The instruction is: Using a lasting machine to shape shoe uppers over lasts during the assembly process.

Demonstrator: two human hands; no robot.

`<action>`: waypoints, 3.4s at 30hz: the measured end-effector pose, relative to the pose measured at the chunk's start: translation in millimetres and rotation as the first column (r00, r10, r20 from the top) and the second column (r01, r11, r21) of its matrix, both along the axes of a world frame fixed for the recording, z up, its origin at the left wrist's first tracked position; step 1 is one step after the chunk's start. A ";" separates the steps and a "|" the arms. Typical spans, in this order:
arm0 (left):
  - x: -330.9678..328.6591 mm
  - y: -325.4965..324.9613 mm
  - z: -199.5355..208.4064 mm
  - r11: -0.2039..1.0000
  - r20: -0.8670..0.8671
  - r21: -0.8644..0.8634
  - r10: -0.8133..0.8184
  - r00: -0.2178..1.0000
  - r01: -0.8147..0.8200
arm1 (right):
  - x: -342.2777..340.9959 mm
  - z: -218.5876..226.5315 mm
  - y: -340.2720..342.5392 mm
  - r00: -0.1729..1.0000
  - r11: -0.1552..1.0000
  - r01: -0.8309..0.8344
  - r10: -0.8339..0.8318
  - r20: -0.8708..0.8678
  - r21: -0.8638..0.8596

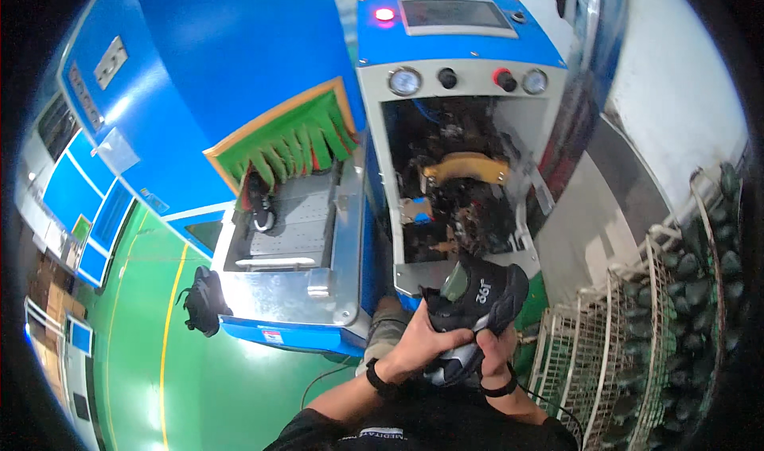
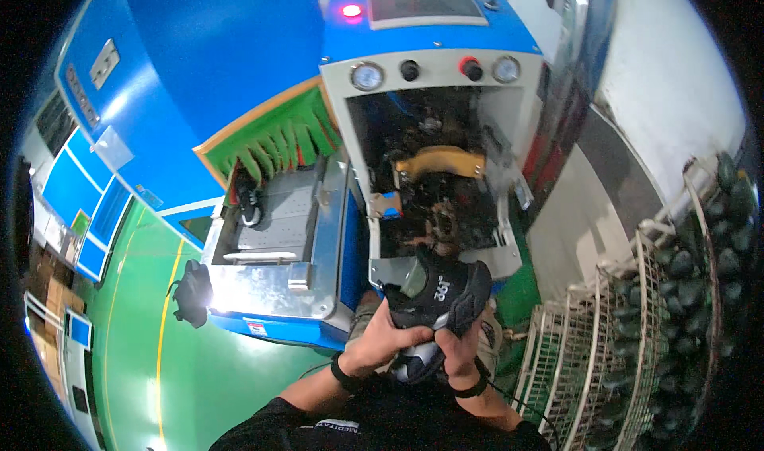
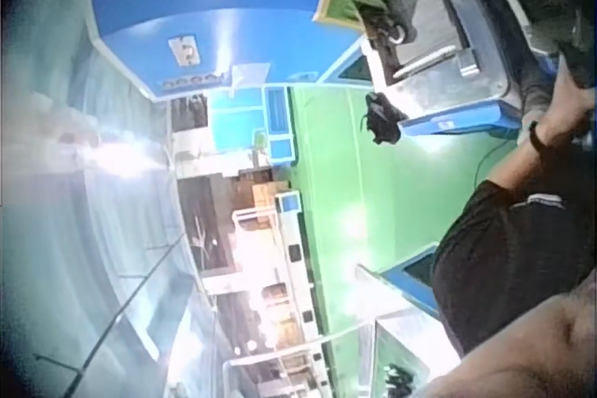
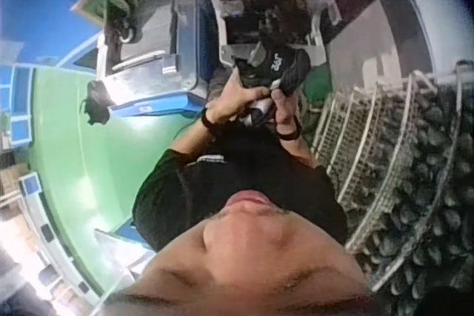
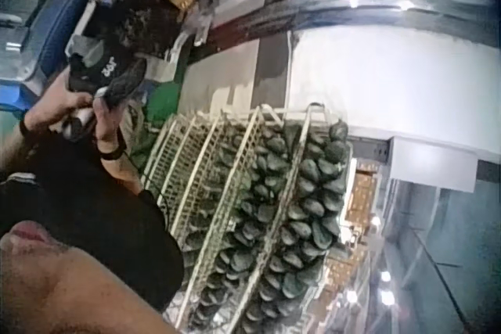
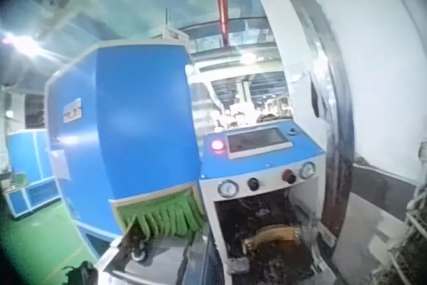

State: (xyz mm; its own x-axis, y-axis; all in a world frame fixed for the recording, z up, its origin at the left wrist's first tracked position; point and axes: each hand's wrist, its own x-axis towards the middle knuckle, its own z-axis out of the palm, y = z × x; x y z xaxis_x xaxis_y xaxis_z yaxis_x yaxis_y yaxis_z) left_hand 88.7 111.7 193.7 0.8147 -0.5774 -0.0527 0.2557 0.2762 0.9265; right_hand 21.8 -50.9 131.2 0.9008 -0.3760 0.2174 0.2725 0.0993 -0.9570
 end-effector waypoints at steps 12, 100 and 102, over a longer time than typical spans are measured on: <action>-6.1 -13.3 -39.3 0.649 0.733 0.455 0.115 0.670 -0.609 | 1.5 32.4 -14.9 0.952 0.753 0.243 -0.065 0.299 -0.611; 19.8 21.6 -70.8 0.736 -0.164 0.560 -0.351 0.922 0.380 | -208.3 -58.8 -201.4 0.788 0.219 -0.044 -0.592 0.168 0.975; 24.5 17.6 -54.3 0.682 -0.138 0.615 -0.401 0.906 0.396 | -219.9 -78.8 -239.2 0.691 0.205 -0.209 -0.661 0.293 0.956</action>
